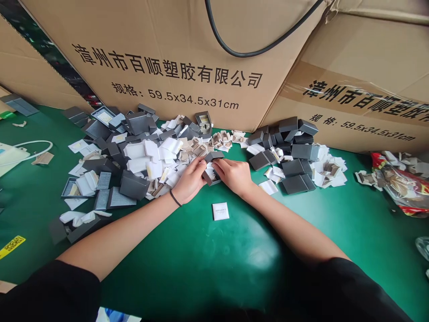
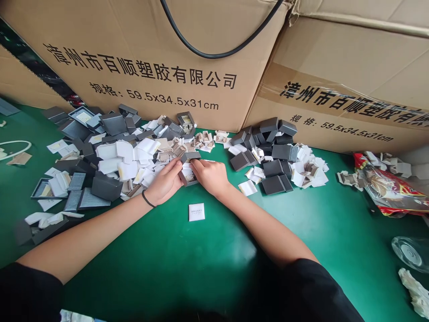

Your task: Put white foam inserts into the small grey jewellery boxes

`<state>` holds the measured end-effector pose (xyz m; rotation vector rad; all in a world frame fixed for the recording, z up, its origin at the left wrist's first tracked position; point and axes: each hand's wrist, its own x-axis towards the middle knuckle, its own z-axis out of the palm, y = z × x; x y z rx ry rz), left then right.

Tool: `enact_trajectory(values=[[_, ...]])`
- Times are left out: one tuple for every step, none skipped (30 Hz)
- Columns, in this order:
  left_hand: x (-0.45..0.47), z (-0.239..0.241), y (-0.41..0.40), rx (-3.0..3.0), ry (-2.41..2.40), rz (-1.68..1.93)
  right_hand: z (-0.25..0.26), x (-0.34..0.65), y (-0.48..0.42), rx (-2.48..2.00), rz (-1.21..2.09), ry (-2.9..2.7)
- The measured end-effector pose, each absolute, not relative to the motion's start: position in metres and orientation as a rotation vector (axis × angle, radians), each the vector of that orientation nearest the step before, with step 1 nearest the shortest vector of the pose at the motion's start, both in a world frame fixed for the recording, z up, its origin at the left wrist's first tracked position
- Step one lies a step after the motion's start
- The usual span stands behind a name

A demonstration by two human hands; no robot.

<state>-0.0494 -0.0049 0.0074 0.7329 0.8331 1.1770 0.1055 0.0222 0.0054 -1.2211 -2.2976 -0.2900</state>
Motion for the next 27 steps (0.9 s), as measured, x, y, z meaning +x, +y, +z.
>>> enact_trajectory(values=[[-0.0491, 0.0081, -0.005, 0.728, 0.831, 1.178, 0.0059, 0.1055, 0.022, -1.211, -0.297, -2.301], [-0.0489, 0.0088, -0.005, 0.721, 0.829, 1.18, 0.0062, 0.1057, 0.022, -1.195, -0.314, -2.298], [-0.0488, 0.0092, -0.005, 0.711, 0.826, 1.184, 0.0062, 0.106, 0.022, -1.174, -0.338, -2.295], [-0.0487, 0.0094, -0.005, 0.705, 0.823, 1.188, 0.0061, 0.1063, 0.0222, -1.152, -0.365, -2.292], [-0.0487, 0.0094, -0.005, 0.705, 0.823, 1.19, 0.0059, 0.1067, 0.0226, -1.133, -0.388, -2.292], [-0.0488, 0.0093, -0.005, 0.712, 0.825, 1.187, 0.0055, 0.1071, 0.0231, -1.118, -0.404, -2.297], [-0.0488, 0.0092, -0.005, 0.725, 0.827, 1.183, 0.005, 0.1073, 0.0237, -1.108, -0.409, -2.299], [-0.0488, 0.0091, -0.005, 0.741, 0.829, 1.177, 0.0044, 0.1075, 0.0244, -1.105, -0.405, -2.298], [-0.0487, 0.0092, -0.0051, 0.755, 0.832, 1.173, 0.0037, 0.1075, 0.025, -1.105, -0.396, -2.29], [-0.0485, 0.0095, -0.0052, 0.764, 0.833, 1.168, 0.0028, 0.1074, 0.0256, -1.111, -0.383, -2.276], [-0.0483, 0.0099, -0.0053, 0.767, 0.834, 1.165, 0.0017, 0.1072, 0.0261, -1.119, -0.372, -2.259], [-0.048, 0.0103, -0.0055, 0.766, 0.835, 1.167, 0.0006, 0.107, 0.0265, -1.128, -0.364, -2.242], [-0.0477, 0.0105, -0.0055, 0.766, 0.837, 1.17, -0.0006, 0.1068, 0.0269, -1.135, -0.36, -2.233], [-0.0475, 0.0105, -0.0055, 0.768, 0.839, 1.172, -0.0016, 0.1068, 0.0272, -1.137, -0.361, -2.23], [-0.0473, 0.0102, -0.0054, 0.771, 0.841, 1.176, -0.0024, 0.1069, 0.0274, -1.134, -0.367, -2.231], [-0.0473, 0.0095, -0.0052, 0.775, 0.842, 1.179, -0.0029, 0.1071, 0.0276, -1.127, -0.373, -2.232], [-0.0474, 0.0086, -0.0048, 0.776, 0.84, 1.186, -0.003, 0.1075, 0.0275, -1.121, -0.377, -2.229], [-0.0476, 0.0075, -0.0044, 0.774, 0.836, 1.193, -0.0026, 0.1079, 0.0273, -1.115, -0.375, -2.224], [-0.0479, 0.0065, -0.0039, 0.768, 0.832, 1.205, -0.0019, 0.1084, 0.027, -1.103, -0.367, -2.219], [-0.0482, 0.0057, -0.0035, 0.762, 0.831, 1.218, -0.001, 0.1087, 0.0264, -1.087, -0.352, -2.218], [-0.0485, 0.0052, -0.0031, 0.76, 0.834, 1.231, -0.0001, 0.109, 0.0257, -1.069, -0.333, -2.218], [-0.0488, 0.005, -0.0029, 0.761, 0.841, 1.241, 0.0007, 0.109, 0.025, -1.057, -0.312, -2.218], [-0.0489, 0.0052, -0.0028, 0.765, 0.847, 1.246, 0.001, 0.1089, 0.0244, -1.057, -0.291, -2.217], [-0.0489, 0.0056, -0.0028, 0.771, 0.849, 1.245, 0.0009, 0.1086, 0.024, -1.07, -0.268, -2.215], [-0.0488, 0.0062, -0.0029, 0.776, 0.845, 1.241, 0.0003, 0.1081, 0.0238, -1.095, -0.244, -2.213], [-0.0486, 0.0068, -0.003, 0.778, 0.839, 1.235, -0.0006, 0.1076, 0.024, -1.122, -0.222, -2.21], [-0.0484, 0.0074, -0.0031, 0.777, 0.832, 1.23, -0.0017, 0.1071, 0.0244, -1.145, -0.202, -2.212]])
